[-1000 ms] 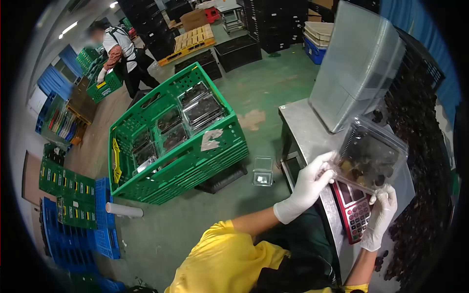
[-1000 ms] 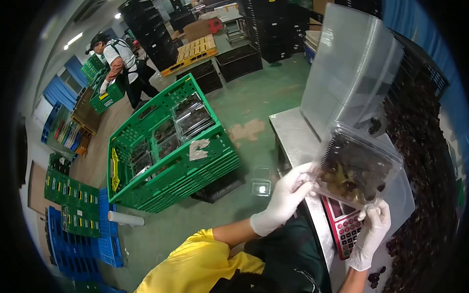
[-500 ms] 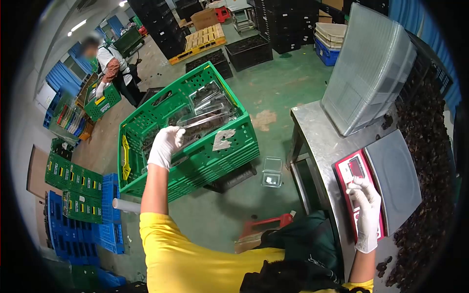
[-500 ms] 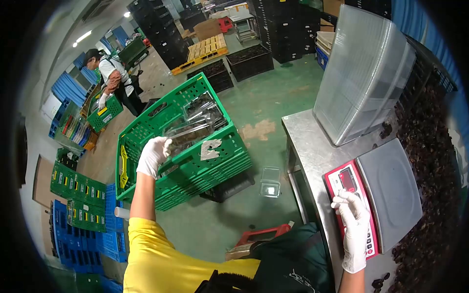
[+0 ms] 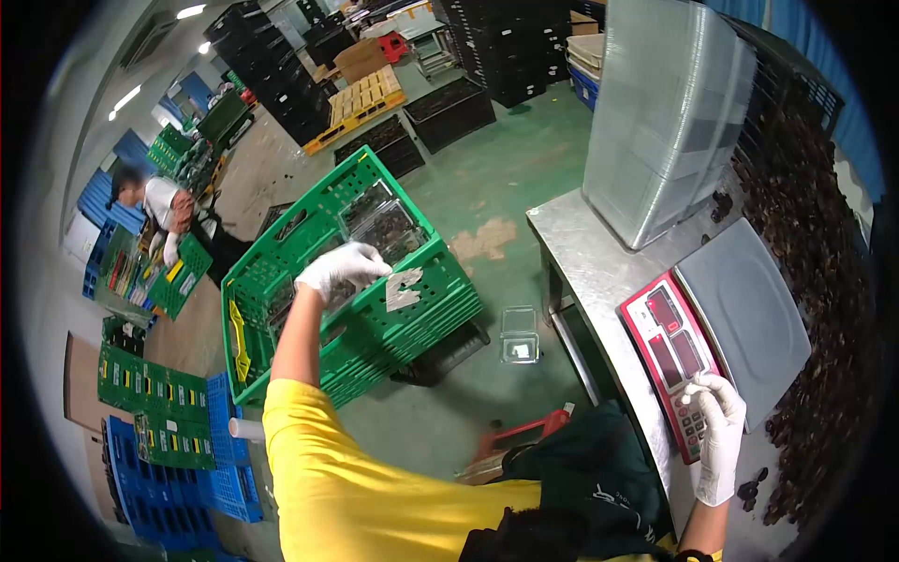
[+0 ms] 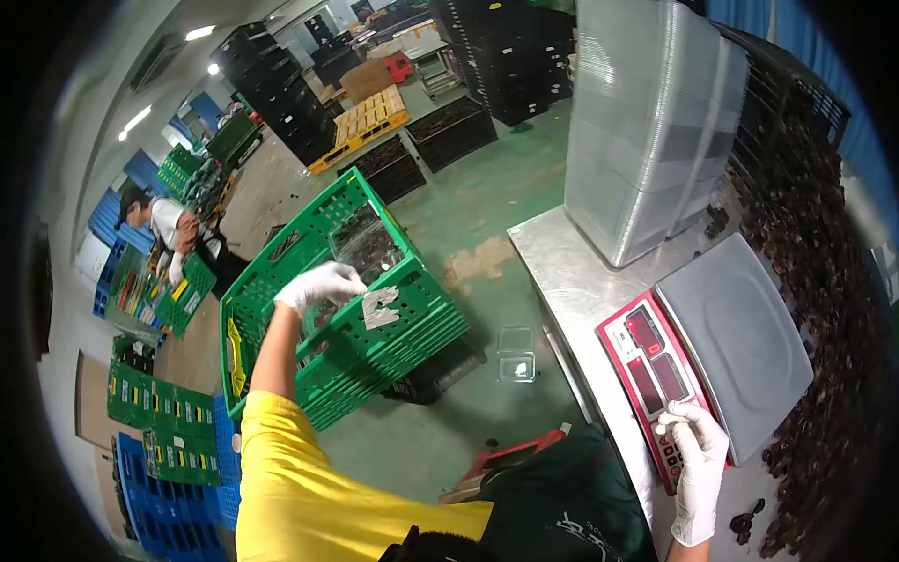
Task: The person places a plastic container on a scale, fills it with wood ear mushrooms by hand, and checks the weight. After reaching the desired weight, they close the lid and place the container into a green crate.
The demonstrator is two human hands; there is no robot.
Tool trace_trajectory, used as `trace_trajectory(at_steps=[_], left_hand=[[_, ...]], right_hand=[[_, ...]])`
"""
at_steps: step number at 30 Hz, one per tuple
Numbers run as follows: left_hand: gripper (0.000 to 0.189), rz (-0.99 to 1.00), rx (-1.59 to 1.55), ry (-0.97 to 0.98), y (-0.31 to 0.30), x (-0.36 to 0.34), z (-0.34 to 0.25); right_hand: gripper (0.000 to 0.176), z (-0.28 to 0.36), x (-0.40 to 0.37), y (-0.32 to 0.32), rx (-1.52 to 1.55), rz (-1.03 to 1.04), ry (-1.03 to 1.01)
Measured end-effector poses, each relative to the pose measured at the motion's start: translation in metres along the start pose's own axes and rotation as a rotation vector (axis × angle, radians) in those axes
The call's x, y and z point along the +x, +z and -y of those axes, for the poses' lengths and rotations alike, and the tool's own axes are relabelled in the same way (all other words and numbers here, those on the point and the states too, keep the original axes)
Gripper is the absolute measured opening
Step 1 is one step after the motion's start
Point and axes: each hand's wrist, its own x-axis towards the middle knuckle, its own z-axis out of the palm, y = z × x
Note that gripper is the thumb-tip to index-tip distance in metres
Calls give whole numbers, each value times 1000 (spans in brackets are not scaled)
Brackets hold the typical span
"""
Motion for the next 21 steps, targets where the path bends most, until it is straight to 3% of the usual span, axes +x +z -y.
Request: trace_trajectory(at_steps=[1,3,4,5,6,9,11,12,14,15,16,17,18,19,20,21], left_hand=[[23,185,-161,14,-1,21,12],[23,219,-246,63,-9,43,37],[22,136,-181,-52,-5,44,28],[24,19,32,18,8,49,32],[27,70,106,68,15,75,61],[36,147,147,151,22,86,59],[31,31,317,-1,26,80,36],[28,-69,500,160,20,98,51],[26,-293,980,-55,20,55,-39],[30,-557,1099,12,29,31,-82],[30,-886,1000,162,28,37,-111],[28,-944,759,473,31,36,-141],[25,-837,391,909,31,48,-178],[24,-793,346,1092,48,28,-237],[24,-977,491,1341,60,21,-290],[27,-1022,483,1462,68,20,-337]], right_hand=[[19,0,-5,-2,4,-13,-2],[18,2,-16,-7,-16,-93,6],[17,-1,-21,-10,22,-127,14],[17,-1,-26,-14,30,-143,13],[17,-1,-30,-18,44,-156,16],[16,-6,-40,-28,129,-196,21],[16,-14,-49,-37,144,-237,-5],[15,-14,-53,-41,143,-227,-31],[15,-10,-61,-47,102,-255,-22],[15,-8,-65,-52,56,-249,7],[17,-10,-70,-58,73,-273,14],[18,-11,-74,-63,98,-293,29],[18,-8,-75,-67,93,-286,13],[19,-4,-77,-70,86,-274,3],[19,-1,-81,-71,99,-278,-23],[19,1,-84,-71,112,-278,-51]])
